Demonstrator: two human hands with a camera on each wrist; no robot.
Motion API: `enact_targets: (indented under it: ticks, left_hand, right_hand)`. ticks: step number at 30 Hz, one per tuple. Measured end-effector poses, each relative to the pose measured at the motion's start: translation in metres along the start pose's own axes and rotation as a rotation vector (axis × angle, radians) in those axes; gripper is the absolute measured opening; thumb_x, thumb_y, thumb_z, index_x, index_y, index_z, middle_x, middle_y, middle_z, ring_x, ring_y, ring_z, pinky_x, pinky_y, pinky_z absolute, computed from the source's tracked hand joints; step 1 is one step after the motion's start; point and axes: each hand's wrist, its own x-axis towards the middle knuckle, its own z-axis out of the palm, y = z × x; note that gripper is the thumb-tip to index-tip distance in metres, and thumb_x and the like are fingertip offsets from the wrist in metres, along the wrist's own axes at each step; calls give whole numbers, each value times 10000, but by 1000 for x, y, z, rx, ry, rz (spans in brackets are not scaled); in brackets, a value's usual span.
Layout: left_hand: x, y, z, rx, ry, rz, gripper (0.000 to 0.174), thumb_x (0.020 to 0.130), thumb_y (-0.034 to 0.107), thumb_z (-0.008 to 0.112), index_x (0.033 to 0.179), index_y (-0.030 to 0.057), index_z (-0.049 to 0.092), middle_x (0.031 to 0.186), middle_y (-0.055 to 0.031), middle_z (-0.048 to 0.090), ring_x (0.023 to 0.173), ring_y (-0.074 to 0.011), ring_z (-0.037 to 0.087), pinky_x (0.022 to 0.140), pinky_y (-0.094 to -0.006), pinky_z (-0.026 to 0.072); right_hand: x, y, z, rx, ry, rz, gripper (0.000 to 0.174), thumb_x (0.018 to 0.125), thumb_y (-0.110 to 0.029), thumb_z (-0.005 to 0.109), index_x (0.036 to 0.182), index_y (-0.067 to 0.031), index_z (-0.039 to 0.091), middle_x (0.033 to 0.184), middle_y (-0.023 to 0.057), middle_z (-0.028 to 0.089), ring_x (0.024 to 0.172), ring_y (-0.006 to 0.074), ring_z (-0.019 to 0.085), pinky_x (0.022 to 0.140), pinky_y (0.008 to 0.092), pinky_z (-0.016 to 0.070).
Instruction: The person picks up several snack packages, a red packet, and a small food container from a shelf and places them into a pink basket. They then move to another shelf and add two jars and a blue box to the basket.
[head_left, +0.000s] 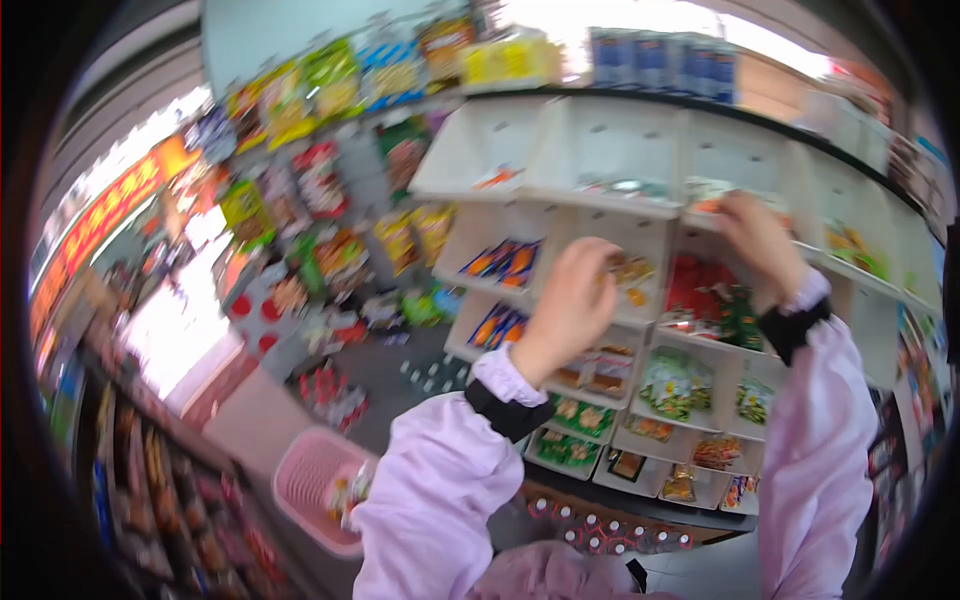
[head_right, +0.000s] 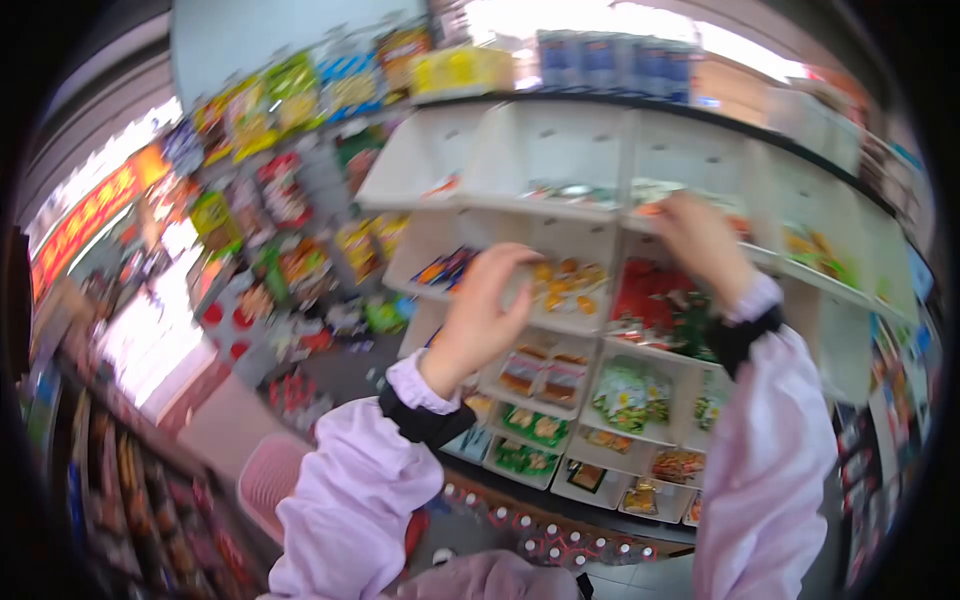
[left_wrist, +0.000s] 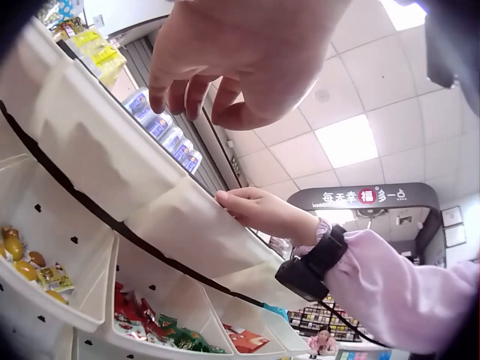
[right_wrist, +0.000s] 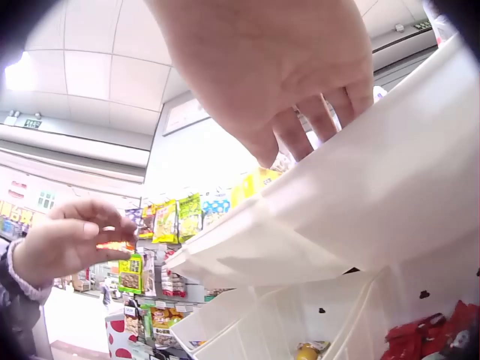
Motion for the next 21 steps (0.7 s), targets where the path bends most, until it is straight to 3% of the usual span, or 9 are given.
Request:
enact_targets:
  ticks: [1,3,5,7,11,13,14,16,21]
  left_hand:
    - [-23,-1,-10,1,-3,-60,269,752,38,514,1019,0,508,1046,-163,510,1027,-319,487,899,-365,384]
    - [-78,-11,-24,-41,39,-182,267,755,33,510,1020,-1,507,1038,-158,509,1022,-314,486,893,-364,385]
    - [-140,-27,-32,-67,96,-346,270,760,27,508,1029,3,508,1033,-149,512,1002,-283,502,849,-345,415]
    - [-209,-40,-37,-77,140,-625,256,779,32,504,1034,19,525,970,-123,537,880,-221,550,734,-295,458]
    - [-333,-42,-67,91,183,-1008,199,792,32,488,978,5,556,878,-109,564,767,-171,569,666,-276,459]
    - [-370,-33,-97,107,264,-1146,197,756,17,493,935,-13,572,863,-162,576,739,-250,575,670,-325,460]
    - [-391,-33,-110,128,318,-1173,194,752,10,491,926,-16,573,844,-158,588,729,-247,578,664,-325,462]
    - [-434,-43,-136,189,392,-1210,189,744,-3,490,912,-19,575,833,-152,605,739,-245,588,674,-323,466]
    - [-510,-76,-207,322,509,-1334,153,747,-5,483,866,-25,578,803,-135,615,767,-211,600,696,-305,475]
  right_hand:
    - [-4,-8,-3,38,-29,57,253,833,-157,478,998,19,552,1055,196,546,994,336,513,840,395,406]
    - [-22,-24,9,40,132,-21,279,868,-151,470,1096,2,517,1214,182,473,1147,313,436,971,346,326]
    - [-39,-52,20,202,139,-167,272,861,-86,476,1119,-11,516,1227,149,471,1168,266,427,990,325,295]
    - [-68,-67,47,265,15,-146,278,876,-71,455,1142,2,488,1263,135,440,1195,245,400,998,321,278]
    - [-137,-117,119,561,-172,-49,263,818,-26,498,1079,-19,533,1204,137,490,1173,260,418,988,345,286]
    - [-166,-150,155,788,-372,150,263,812,-13,514,1075,-18,535,1199,115,497,1135,226,453,939,320,343]
    - [-189,-156,190,1055,-403,180,285,804,12,513,1086,-22,532,1186,95,505,1072,184,488,875,274,385]
    - [-219,-181,228,1058,-574,254,292,794,30,525,1081,-24,534,1124,69,523,936,121,516,771,225,417]
    - [-238,-265,263,1196,-860,467,282,800,27,527,1080,-3,527,1008,69,547,849,122,555,743,225,444]
